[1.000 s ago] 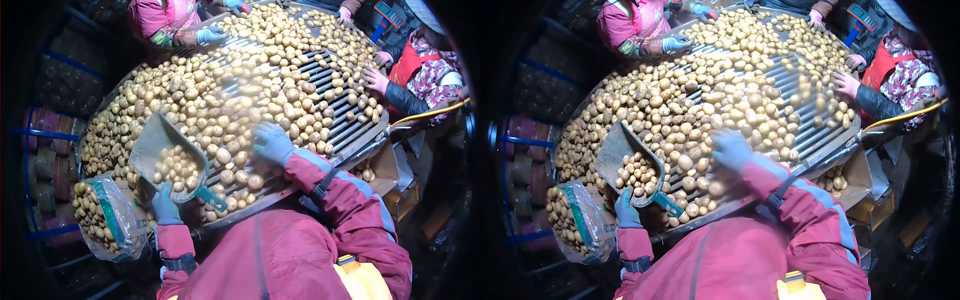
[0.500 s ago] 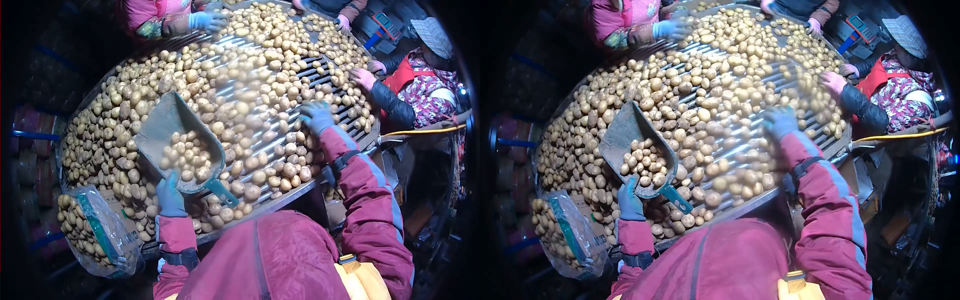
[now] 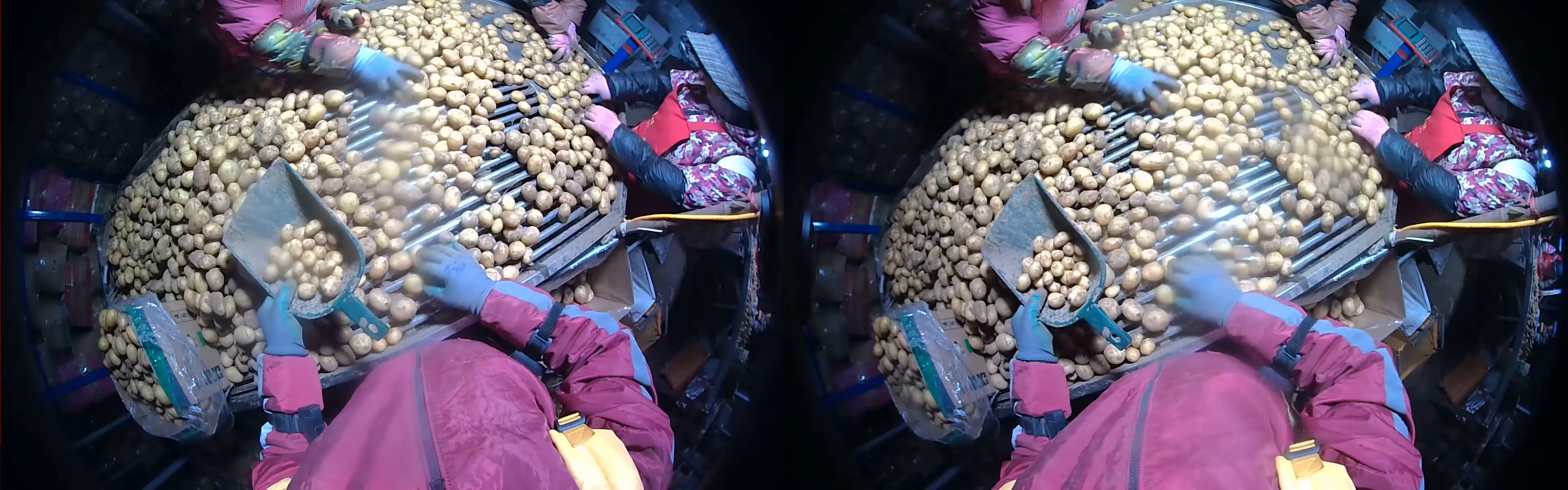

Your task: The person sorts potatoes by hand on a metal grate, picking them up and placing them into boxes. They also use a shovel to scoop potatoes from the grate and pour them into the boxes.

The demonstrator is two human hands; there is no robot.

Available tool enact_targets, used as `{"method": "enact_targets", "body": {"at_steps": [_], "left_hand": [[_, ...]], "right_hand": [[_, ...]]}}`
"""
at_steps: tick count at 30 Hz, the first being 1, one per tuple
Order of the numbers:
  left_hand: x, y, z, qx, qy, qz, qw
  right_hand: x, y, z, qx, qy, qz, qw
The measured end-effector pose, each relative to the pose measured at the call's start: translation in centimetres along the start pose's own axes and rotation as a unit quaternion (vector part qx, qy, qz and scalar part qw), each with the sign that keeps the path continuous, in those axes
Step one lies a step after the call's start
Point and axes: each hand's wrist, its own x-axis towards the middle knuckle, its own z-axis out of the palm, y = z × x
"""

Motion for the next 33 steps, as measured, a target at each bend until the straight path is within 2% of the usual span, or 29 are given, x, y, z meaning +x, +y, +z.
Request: {"method": "enact_targets", "body": {"at_steps": [1,4,8,11,13,15,17,18,21,23,24,27,30,31,33], "left_hand": [[0.0,-0.3,-0.1,0.002,-0.008,-0.001,1.0],[-0.5,-1.0,0.6,0.005,-0.004,0.002,1.0],[-0.9,-2.1,0.7,-0.018,0.012,0.002,1.0],[-1.1,-2.5,0.2,0.019,0.013,0.016,1.0],[-1.6,-2.0,0.6,0.02,0.017,0.009,1.0],[-1.6,-2.1,0.3,0.028,0.019,0.007,0.999],[-1.8,-1.8,0.6,0.023,0.017,0.008,1.0],[-1.8,-1.9,0.2,0.036,0.017,0.002,0.999],[-1.5,-2.3,0.0,0.013,0.01,-0.003,1.0],[-1.2,-2.9,-0.3,0.007,0.002,0.015,1.0],[-1.7,-2.3,-0.1,0.004,-0.001,-0.005,1.0],[-1.3,-3.4,-1.6,0.079,0.007,-0.004,0.997],[-1.6,-3.7,-1.0,0.031,0.013,0.039,0.999],[-1.1,-4.2,-1.9,0.08,0.006,0.03,0.996],[-0.9,-4.1,-2.4,0.119,0.015,-0.062,0.991]], "right_hand": [[-0.5,-0.2,-0.3,-0.021,-0.042,0.001,0.999],[-1.8,1.2,-2.6,-0.043,-0.084,0.009,0.995],[-4.0,5.1,-1.5,-0.018,0.069,-0.003,0.997],[-4.6,8.5,-3.9,-0.148,0.027,0.073,0.986],[-4.8,12.3,-6.3,-0.183,0.032,0.13,0.974],[-4.5,16.3,-6.2,-0.157,0.192,0.17,0.954],[-2.3,14.8,-8.7,-0.16,0.215,0.181,0.947],[-1.1,14.3,-8.5,-0.158,0.268,0.15,0.938],[3.2,11.9,-7.3,-0.039,0.262,0.164,0.95],[6.1,11.0,-5.6,-0.013,0.181,0.19,0.965],[7.4,10.8,-4.2,-0.034,0.194,0.182,0.963],[10.5,11.6,-1.7,-0.074,0.133,0.188,0.97],[12.4,10.5,-2.6,-0.092,0.047,0.225,0.969],[12.5,10.0,-2.9,-0.091,0.027,0.228,0.969],[13.1,10.5,-2.5,-0.101,0.028,0.236,0.966]]}}
